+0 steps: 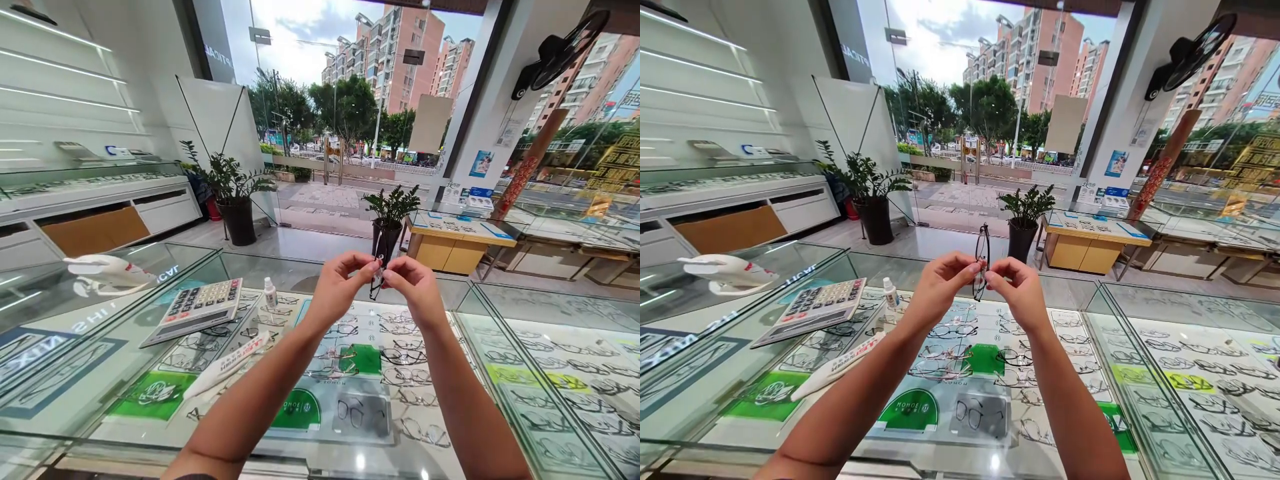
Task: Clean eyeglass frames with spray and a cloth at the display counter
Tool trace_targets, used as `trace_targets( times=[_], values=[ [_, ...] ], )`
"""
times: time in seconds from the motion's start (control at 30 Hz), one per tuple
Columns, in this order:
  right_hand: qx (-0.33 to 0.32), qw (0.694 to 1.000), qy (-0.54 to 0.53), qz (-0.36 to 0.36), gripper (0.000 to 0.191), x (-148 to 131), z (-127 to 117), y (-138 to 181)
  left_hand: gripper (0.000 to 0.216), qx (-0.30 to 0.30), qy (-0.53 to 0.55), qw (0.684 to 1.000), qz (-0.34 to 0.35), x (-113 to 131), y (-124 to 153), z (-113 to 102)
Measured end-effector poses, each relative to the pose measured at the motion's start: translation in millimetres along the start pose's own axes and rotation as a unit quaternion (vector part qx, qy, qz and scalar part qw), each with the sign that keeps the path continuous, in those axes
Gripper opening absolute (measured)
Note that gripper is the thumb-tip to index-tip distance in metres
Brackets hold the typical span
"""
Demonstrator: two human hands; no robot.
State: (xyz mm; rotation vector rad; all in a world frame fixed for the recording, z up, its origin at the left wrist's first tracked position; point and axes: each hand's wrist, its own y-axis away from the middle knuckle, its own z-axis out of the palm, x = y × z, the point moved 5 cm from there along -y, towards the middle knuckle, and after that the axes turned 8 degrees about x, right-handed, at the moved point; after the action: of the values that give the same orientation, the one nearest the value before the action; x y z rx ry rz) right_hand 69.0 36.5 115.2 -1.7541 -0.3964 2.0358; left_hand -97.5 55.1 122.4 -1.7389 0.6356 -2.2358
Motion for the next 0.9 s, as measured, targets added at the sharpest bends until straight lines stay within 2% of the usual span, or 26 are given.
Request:
trace_targets(
  times=[0.2,0.33,0.47,0.6,0.73,0.9],
  values=[
    [0.014,0.999,0.028,-0.007,0.023,-0.1,-7.0,-2.2,0.034,0.009,-0.019,1.000,-0.002,-3.2,-2.0,-2.5],
    [0.063,0.992,0.096,-0.053,0.022,-9.8,-21.3,-3.2,0.036,0.010,-0.073,0.997,0.028,0.7,-6.3,-10.9],
    [0.150,0.961,0.197,-0.127,0.020,-23.7,-40.3,-1.9,0.035,-0.001,-0.146,0.989,0.034,6.3,-11.7,-20.6],
    [0.192,0.929,0.259,-0.185,0.022,-35.2,-52.0,0.1,0.033,-0.030,-0.199,0.979,0.023,10.8,-16.1,-27.1],
    [0.197,0.910,0.297,-0.213,0.020,-43.2,-57.1,1.7,0.031,-0.063,-0.238,0.969,0.019,11.9,-18.3,-30.8],
    [0.166,0.919,0.296,-0.201,0.020,-41.7,-56.0,1.8,0.031,-0.069,-0.254,0.964,0.025,13.6,-20.4,-35.3]
  ],
)
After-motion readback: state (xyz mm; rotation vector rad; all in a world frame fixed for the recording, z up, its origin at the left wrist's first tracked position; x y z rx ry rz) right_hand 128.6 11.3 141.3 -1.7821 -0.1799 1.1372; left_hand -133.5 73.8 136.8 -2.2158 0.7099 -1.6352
